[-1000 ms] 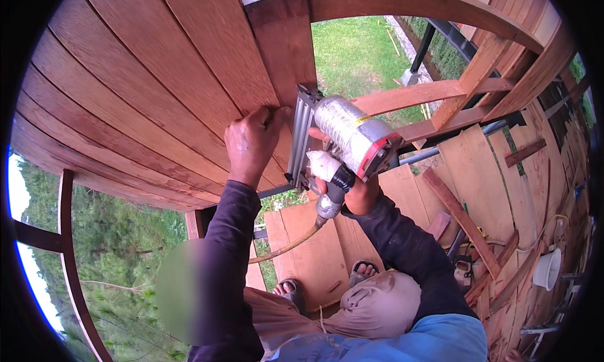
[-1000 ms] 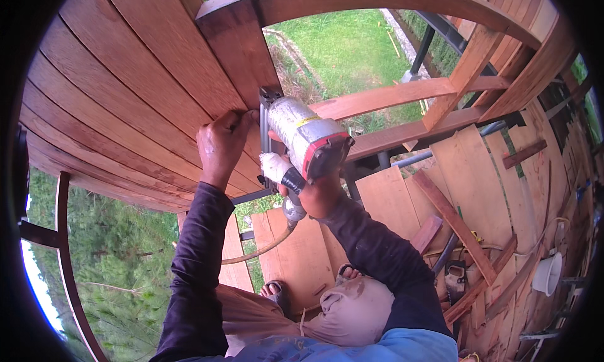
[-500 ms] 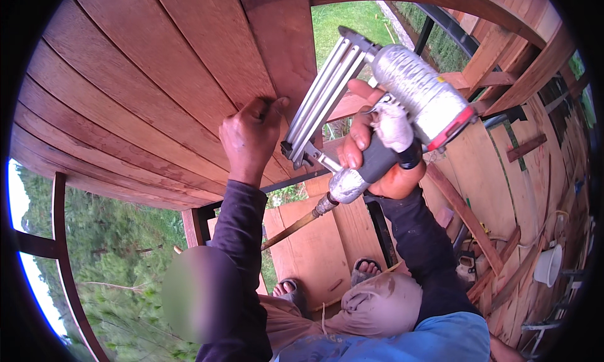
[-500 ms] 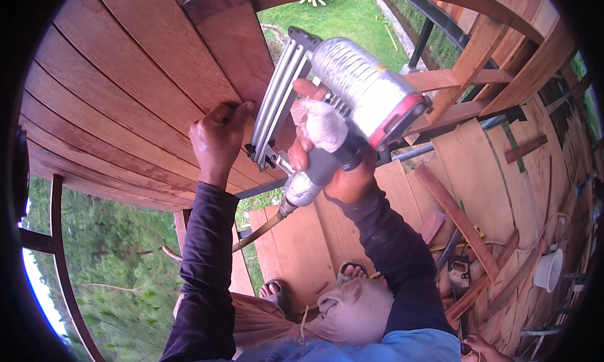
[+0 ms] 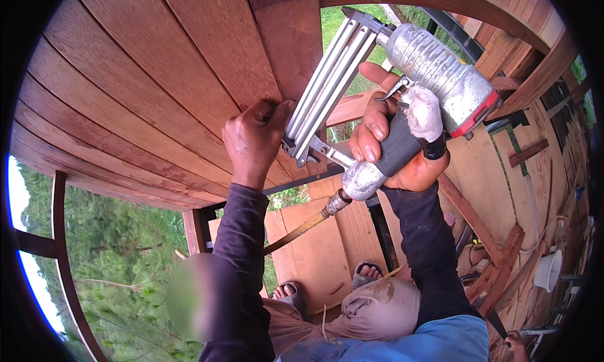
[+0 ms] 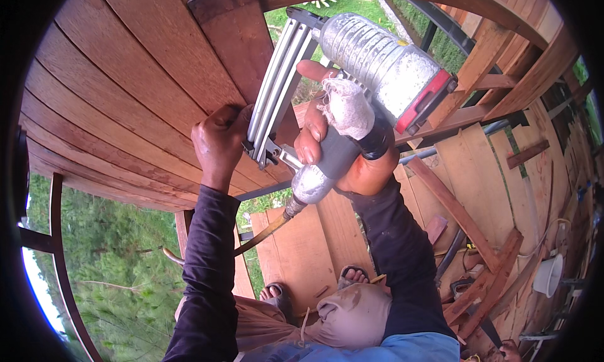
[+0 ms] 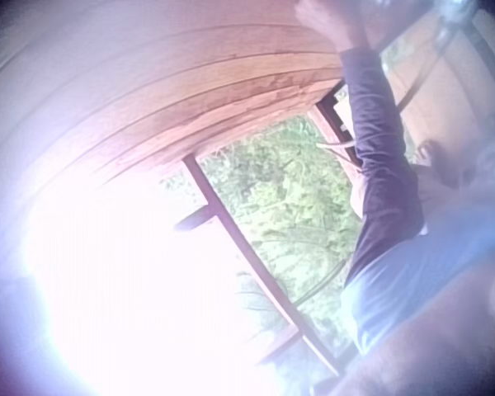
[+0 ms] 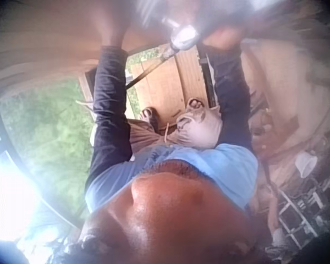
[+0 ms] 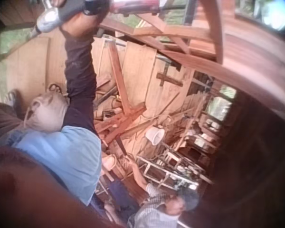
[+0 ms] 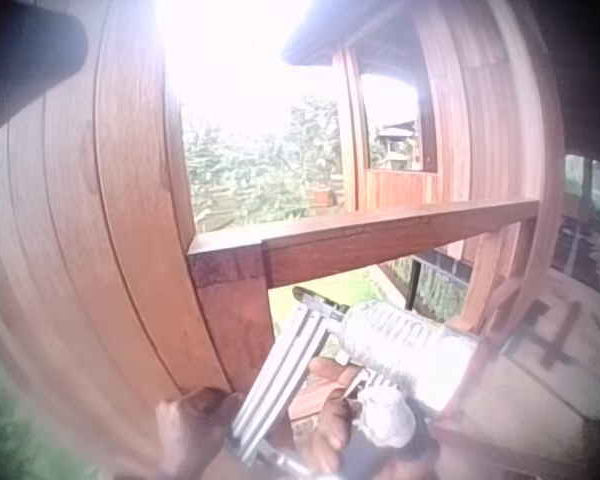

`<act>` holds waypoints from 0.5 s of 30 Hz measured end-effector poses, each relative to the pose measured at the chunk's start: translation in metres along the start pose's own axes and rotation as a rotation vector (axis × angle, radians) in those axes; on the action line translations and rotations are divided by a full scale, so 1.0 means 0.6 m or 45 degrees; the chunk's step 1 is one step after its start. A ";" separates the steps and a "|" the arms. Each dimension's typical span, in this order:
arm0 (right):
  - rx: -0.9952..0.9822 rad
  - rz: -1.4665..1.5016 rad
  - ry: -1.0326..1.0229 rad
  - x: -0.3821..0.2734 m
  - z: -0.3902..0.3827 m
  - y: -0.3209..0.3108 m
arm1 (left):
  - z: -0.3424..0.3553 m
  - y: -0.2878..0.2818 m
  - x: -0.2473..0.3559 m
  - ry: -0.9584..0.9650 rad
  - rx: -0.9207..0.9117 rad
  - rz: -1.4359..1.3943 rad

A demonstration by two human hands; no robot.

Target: The person installs wooden planks onto a curved wooden structure using a pneumatic nail gun. They position each plank, apply adhesive, and fasten it with nails. The person reloads the nail gun from a bucket of nails during the process.

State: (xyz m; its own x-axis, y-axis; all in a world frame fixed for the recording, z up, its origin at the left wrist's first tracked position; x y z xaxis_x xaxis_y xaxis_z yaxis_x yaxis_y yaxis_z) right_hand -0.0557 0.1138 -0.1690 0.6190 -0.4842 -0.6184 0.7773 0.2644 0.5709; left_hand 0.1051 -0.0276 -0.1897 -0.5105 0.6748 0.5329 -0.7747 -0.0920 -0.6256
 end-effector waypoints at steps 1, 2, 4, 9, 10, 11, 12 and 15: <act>-0.008 0.017 -0.013 -0.001 0.000 0.001 | 0.000 -0.001 0.000 -0.005 0.000 0.000; -0.016 0.035 -0.027 -0.003 0.000 0.003 | -0.001 -0.001 0.001 -0.010 -0.001 0.001; -0.040 0.054 -0.038 -0.014 0.003 0.005 | -0.001 0.000 0.000 -0.011 -0.007 -0.010; -0.060 0.045 0.037 -0.011 0.014 0.008 | 0.001 0.000 0.000 -0.004 0.029 -0.070; -0.053 0.034 0.056 -0.009 0.015 0.009 | 0.001 0.000 -0.001 -0.002 0.028 -0.065; -0.046 0.023 0.075 -0.007 0.016 0.010 | 0.000 -0.001 -0.002 0.001 0.027 -0.061; -0.046 0.045 0.071 -0.006 0.016 0.010 | 0.000 -0.003 -0.003 0.004 0.025 -0.056; -0.052 0.104 0.054 -0.008 0.018 0.009 | -0.001 -0.005 -0.001 -0.015 0.020 -0.032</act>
State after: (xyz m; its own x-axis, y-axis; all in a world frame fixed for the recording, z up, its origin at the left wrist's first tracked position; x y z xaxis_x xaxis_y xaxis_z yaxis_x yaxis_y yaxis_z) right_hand -0.0558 0.1083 -0.1573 0.6839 -0.4240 -0.5937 0.7275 0.3357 0.5984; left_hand 0.1082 -0.0274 -0.1888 -0.4951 0.6684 0.5551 -0.7930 -0.0866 -0.6031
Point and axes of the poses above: each hand's wrist, its own z-axis towards the middle knuckle, its own y-axis out of the palm, x = y × z, the point moved 7 cm from there along z, towards the middle knuckle, and after that the axes turned 3 degrees about -x, right-handed, at the moved point
